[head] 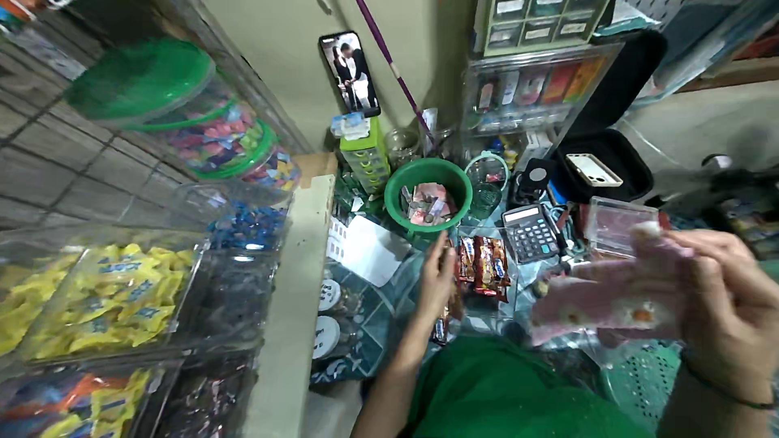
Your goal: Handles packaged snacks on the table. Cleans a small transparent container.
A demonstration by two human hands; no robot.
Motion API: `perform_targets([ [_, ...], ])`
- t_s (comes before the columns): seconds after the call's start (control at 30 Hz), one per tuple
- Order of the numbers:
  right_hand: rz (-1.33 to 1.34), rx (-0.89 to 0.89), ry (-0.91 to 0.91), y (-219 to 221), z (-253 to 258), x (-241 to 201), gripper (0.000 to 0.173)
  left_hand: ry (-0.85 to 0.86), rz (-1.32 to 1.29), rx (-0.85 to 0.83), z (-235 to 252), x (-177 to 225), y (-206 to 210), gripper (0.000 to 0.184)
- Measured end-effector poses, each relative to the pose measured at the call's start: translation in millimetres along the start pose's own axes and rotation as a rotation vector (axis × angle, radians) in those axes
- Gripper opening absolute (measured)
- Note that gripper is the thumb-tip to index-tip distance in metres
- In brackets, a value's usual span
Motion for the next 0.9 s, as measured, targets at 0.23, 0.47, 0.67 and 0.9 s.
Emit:
perform_targets([
  [0.23, -0.106, 0.007, 0.009, -6, -15, 4, 0.029, 0.351, 0.731, -0.115, 14, -12, 62, 0.048],
  [0.47, -0.191, -0.029, 0.059, 2, -22, 21, 0.033, 0.214, 1.145, -0.24, 5, -44, 42, 0.045],
  [0.67, -0.189, -0.079, -0.027, 25, -14, 11, 0.032, 0.216, 1.213, -0.222, 17, -46, 48, 0.045],
  [0.9, -0.183, -0.076, 0.036, 15, -18, 24, 0.033, 0.05, 0.781, 0.076, -22, -29, -38, 0.032],
])
Point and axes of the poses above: each hand's wrist, its own z-axis towards the middle knuckle, its own y-axis out of the palm, x = y × z, the point moved 9 cm from there along z, towards the middle knuckle, and after that the axes turned 13 degrees about -z, right-handed, at the moved point
